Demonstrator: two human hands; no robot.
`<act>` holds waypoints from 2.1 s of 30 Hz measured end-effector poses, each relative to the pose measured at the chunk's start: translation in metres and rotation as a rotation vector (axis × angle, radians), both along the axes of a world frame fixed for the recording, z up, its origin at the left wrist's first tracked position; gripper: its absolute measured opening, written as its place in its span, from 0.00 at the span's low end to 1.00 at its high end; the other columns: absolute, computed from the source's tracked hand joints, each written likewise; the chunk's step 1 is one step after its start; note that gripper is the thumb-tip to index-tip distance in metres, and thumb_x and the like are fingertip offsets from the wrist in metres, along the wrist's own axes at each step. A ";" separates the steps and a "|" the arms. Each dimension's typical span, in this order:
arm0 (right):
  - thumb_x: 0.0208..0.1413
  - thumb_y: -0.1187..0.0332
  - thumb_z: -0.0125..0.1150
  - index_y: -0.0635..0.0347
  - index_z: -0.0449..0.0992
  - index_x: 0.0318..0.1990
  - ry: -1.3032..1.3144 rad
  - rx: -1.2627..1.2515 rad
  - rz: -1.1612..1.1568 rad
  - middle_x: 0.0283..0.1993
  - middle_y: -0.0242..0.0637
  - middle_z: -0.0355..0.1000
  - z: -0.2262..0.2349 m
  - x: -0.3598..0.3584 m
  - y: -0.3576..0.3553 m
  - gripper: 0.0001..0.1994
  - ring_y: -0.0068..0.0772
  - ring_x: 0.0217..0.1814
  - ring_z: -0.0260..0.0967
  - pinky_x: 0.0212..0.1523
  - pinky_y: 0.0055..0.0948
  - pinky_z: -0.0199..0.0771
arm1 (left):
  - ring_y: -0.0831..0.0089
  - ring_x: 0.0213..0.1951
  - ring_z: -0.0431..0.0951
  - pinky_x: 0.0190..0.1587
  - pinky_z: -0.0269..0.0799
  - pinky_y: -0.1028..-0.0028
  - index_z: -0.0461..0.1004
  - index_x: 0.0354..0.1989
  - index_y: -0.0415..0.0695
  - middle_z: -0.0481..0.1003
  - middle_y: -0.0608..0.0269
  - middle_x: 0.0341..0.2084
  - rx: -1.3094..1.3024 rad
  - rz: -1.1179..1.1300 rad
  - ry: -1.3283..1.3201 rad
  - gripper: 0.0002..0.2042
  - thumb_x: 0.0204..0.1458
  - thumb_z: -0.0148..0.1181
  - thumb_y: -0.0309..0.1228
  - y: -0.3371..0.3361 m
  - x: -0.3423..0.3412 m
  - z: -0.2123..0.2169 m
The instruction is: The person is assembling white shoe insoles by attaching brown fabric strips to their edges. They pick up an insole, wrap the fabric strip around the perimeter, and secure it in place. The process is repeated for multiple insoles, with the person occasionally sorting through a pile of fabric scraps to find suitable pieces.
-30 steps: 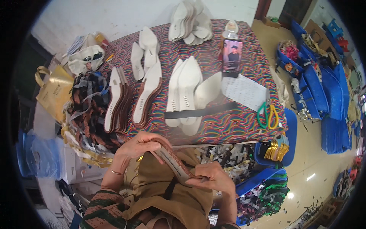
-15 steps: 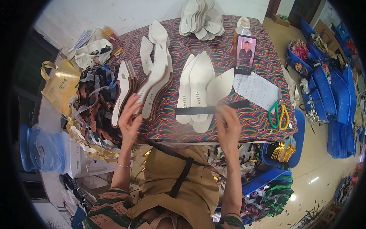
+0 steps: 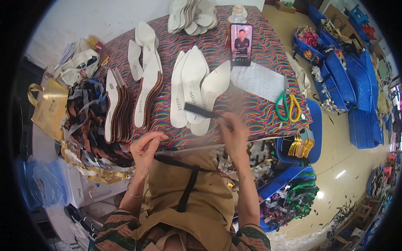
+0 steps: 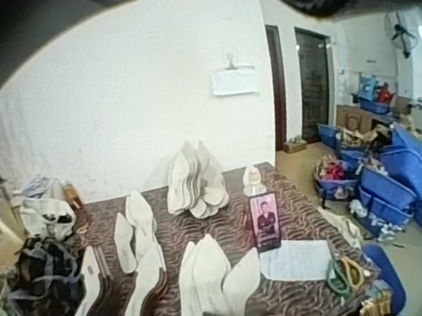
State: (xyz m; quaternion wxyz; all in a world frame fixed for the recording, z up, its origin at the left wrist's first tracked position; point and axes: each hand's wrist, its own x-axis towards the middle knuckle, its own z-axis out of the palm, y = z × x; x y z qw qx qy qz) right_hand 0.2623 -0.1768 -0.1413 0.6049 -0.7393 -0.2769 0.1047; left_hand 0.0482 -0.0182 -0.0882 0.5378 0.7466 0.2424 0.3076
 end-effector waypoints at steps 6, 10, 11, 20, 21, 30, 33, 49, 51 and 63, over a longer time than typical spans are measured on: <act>0.58 0.77 0.60 0.65 0.75 0.40 0.097 -0.112 -0.366 0.31 0.26 0.71 0.010 -0.026 -0.112 0.04 0.14 0.31 0.65 0.34 0.16 0.67 | 0.77 0.31 0.79 0.34 0.72 0.78 0.79 0.41 0.35 0.79 0.60 0.29 -0.428 0.105 0.114 0.08 0.58 0.55 0.22 -0.012 -0.062 -0.029; 0.58 0.76 0.60 0.64 0.75 0.40 -0.135 -0.333 -0.409 0.24 0.26 0.69 -0.032 -0.024 -0.172 0.04 0.17 0.26 0.63 0.28 0.19 0.63 | 0.77 0.27 0.77 0.30 0.70 0.78 0.79 0.38 0.35 0.79 0.61 0.26 -0.450 0.242 0.328 0.08 0.57 0.57 0.26 0.003 -0.111 -0.077; 0.57 0.76 0.61 0.64 0.76 0.41 -0.176 -0.419 -0.366 0.26 0.30 0.71 -0.039 -0.028 -0.174 0.05 0.22 0.27 0.66 0.30 0.22 0.66 | 0.76 0.27 0.77 0.30 0.70 0.77 0.80 0.38 0.36 0.78 0.61 0.25 -0.365 0.268 0.400 0.08 0.57 0.57 0.27 0.007 -0.119 -0.094; 0.51 0.71 0.66 0.62 0.77 0.47 -0.198 -0.338 0.386 0.46 0.47 0.76 -0.054 -0.107 -0.051 0.15 0.43 0.43 0.77 0.41 0.32 0.76 | 0.74 0.29 0.75 0.33 0.71 0.74 0.76 0.31 0.39 0.78 0.62 0.26 -0.888 0.386 0.168 0.09 0.54 0.62 0.34 0.023 -0.124 -0.147; 0.51 0.71 0.65 0.62 0.77 0.45 -0.175 -0.342 0.459 0.44 0.46 0.76 -0.057 -0.120 -0.032 0.14 0.44 0.42 0.77 0.40 0.32 0.76 | 0.74 0.29 0.76 0.33 0.71 0.74 0.76 0.32 0.40 0.78 0.62 0.27 -0.952 0.375 0.048 0.09 0.54 0.63 0.34 0.022 -0.124 -0.146; 0.51 0.72 0.65 0.64 0.78 0.38 0.035 -0.386 0.732 0.24 0.42 0.71 -0.010 -0.144 -0.023 0.08 0.37 0.23 0.67 0.26 0.32 0.64 | 0.65 0.43 0.78 0.48 0.72 0.65 0.74 0.43 0.39 0.78 0.52 0.39 -1.153 0.095 -0.029 0.12 0.56 0.60 0.34 0.000 -0.143 -0.096; 0.47 0.75 0.68 0.65 0.79 0.36 0.182 -0.263 0.739 0.19 0.36 0.69 0.025 -0.143 -0.049 0.08 0.21 0.20 0.62 0.22 0.26 0.58 | 0.64 0.43 0.78 0.48 0.73 0.64 0.74 0.44 0.38 0.78 0.51 0.40 -1.156 0.011 -0.142 0.14 0.58 0.58 0.36 0.000 -0.140 -0.072; 0.37 0.81 0.73 0.66 0.78 0.29 0.445 0.344 1.048 0.20 0.41 0.72 0.093 -0.157 -0.062 0.10 0.36 0.14 0.67 0.15 0.27 0.58 | 0.64 0.33 0.81 0.33 0.78 0.71 0.56 0.61 0.33 0.76 0.49 0.38 -0.643 0.407 -0.190 0.28 0.57 0.59 0.35 0.100 -0.160 -0.012; 0.37 0.81 0.73 0.67 0.77 0.26 0.530 0.431 1.086 0.19 0.42 0.71 0.098 -0.158 -0.057 0.09 0.37 0.14 0.66 0.14 0.28 0.57 | 0.64 0.33 0.80 0.34 0.78 0.71 0.54 0.62 0.32 0.76 0.48 0.38 -0.428 0.552 -0.239 0.31 0.57 0.60 0.35 0.113 -0.154 -0.001; 0.43 0.83 0.63 0.74 0.76 0.25 0.514 0.765 1.374 0.15 0.42 0.68 0.096 -0.156 -0.028 0.02 0.33 0.08 0.60 0.09 0.31 0.49 | 0.62 0.33 0.80 0.36 0.73 0.67 0.72 0.36 0.30 0.79 0.47 0.27 -0.046 0.928 0.308 0.23 0.45 0.68 0.41 0.198 -0.151 -0.006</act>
